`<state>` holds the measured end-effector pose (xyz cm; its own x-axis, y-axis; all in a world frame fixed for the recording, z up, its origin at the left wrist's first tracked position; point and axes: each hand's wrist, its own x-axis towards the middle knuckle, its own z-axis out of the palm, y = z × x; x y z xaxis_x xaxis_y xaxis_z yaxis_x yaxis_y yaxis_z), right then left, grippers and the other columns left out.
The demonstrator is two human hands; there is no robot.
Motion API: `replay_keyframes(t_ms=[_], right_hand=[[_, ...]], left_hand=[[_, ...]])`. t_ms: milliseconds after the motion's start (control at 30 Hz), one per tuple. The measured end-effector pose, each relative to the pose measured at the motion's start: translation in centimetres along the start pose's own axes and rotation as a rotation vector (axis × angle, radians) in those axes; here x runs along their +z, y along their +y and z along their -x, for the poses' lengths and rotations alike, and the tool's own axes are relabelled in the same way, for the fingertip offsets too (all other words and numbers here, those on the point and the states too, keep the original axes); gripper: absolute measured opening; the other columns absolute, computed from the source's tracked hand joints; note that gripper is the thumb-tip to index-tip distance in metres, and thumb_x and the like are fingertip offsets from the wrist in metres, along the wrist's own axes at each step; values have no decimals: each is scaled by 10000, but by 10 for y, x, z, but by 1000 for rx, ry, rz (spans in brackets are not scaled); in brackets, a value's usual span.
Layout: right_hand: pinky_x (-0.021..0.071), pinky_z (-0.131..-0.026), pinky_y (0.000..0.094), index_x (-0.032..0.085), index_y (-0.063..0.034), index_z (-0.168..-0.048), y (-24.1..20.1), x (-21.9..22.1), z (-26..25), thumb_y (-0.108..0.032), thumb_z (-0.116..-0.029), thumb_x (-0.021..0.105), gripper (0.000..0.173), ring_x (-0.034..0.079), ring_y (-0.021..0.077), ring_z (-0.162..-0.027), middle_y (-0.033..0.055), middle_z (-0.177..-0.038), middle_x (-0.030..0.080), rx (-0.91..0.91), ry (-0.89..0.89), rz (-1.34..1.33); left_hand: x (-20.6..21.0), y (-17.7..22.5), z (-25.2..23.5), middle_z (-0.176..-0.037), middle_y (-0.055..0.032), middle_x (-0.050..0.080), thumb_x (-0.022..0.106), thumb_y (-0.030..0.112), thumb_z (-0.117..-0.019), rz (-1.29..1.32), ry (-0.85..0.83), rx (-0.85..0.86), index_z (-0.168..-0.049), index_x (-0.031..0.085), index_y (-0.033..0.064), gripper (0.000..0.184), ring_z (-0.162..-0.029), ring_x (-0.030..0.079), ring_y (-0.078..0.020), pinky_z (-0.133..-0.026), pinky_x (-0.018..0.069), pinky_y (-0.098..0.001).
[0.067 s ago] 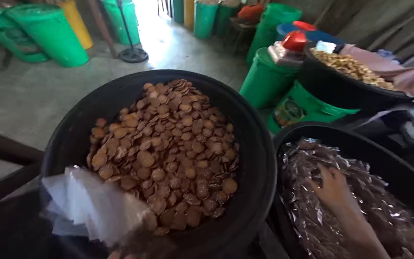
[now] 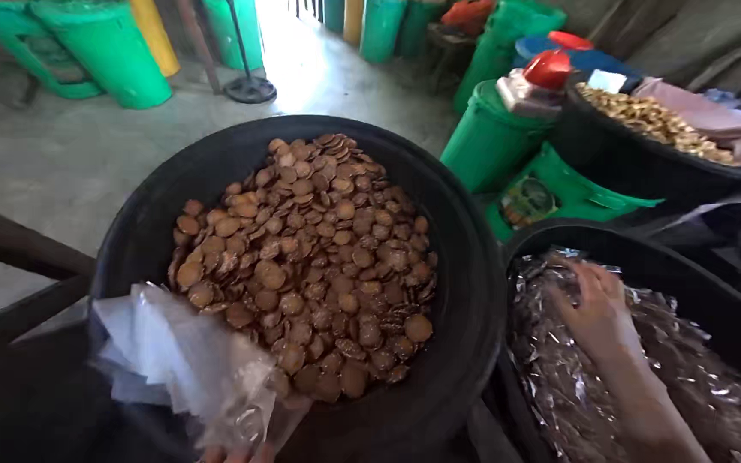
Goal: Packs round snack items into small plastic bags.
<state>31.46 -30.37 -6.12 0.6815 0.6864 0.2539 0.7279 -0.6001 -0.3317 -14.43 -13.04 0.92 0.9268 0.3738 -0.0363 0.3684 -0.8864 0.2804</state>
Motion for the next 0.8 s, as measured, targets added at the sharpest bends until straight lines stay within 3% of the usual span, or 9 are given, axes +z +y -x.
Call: replay_keyframes(t_ms=[67,133,200,267,367,467,533,633,800], right_hand=[[453,-1048,645,594,75,-1346,-64,3,-25,-65,-1000,588,373,551,532,-1266,352,-1351,567,-257,-102,-63],[451,-1092,576,610,38,-1358,-127,20,-48,-99,-1044,544,349,591,446,-1270,281,-1332,625,-428,-433,-72],[386,-1150,553,547,36,-1424,-180,49,-70,-175,-1091,473,401,540,419,-1340,271,-1412,575,-461,-767,28],[367,-1143,593,501,45,-1455,-215,82,-81,-231,-1092,479,457,497,446,-1371,294,-1456,521,-414,-893,165],[435,-1052,642,566,60,-1353,-237,113,-85,-202,-1064,524,392,554,473,-1298,308,-1385,565,-316,-891,280],[445,-1070,606,591,91,-1311,-246,118,-92,-130,-1070,470,349,551,459,-1309,317,-1381,564,-252,-851,270],[417,-1108,573,586,111,-1314,-249,117,-94,-257,-1111,427,449,540,452,-1323,329,-1370,567,-221,-812,171],[434,-1060,621,622,106,-1252,-263,117,-85,-488,-1064,492,636,568,461,-1285,327,-1318,602,-179,-804,192],[460,-1004,668,582,41,-1350,-272,113,-74,-194,-1069,477,381,577,492,-1260,302,-1352,596,-292,-886,386]], left_hand=[[4,3,1,-865,-258,686,582,-80,-932,46,18,-49,-981,674,-95,105,-777,710,-432,-665,592,-489],[14,3,0,-825,-241,668,620,31,-957,135,76,-82,-893,656,-67,122,-686,699,-394,-581,577,-486],[27,3,-3,-762,-214,661,666,158,-954,237,155,-110,-808,658,-42,248,-614,688,-345,-514,558,-463],[32,-1,-8,-728,-193,656,629,184,-976,374,200,-136,-769,659,-46,310,-604,680,-308,-526,553,-442],[31,-13,-12,-699,-97,632,456,152,-1060,694,238,-217,-872,647,-59,341,-614,641,-155,-621,565,-316],[24,-27,-19,-801,-25,688,481,153,-1046,815,414,-281,-1026,645,-13,234,-673,677,-67,-631,593,-246],[7,-31,-35,-868,29,680,497,151,-1040,823,577,-291,-1125,612,18,196,-687,676,-30,-598,601,-223],[-22,-31,-73,-933,11,688,543,141,-1023,759,841,-228,-1235,563,-21,268,-724,679,-23,-622,598,-207],[-60,-35,-145,-863,-34,666,622,75,-989,850,1043,-147,-1282,404,53,366,-656,680,-96,-585,600,-266]])
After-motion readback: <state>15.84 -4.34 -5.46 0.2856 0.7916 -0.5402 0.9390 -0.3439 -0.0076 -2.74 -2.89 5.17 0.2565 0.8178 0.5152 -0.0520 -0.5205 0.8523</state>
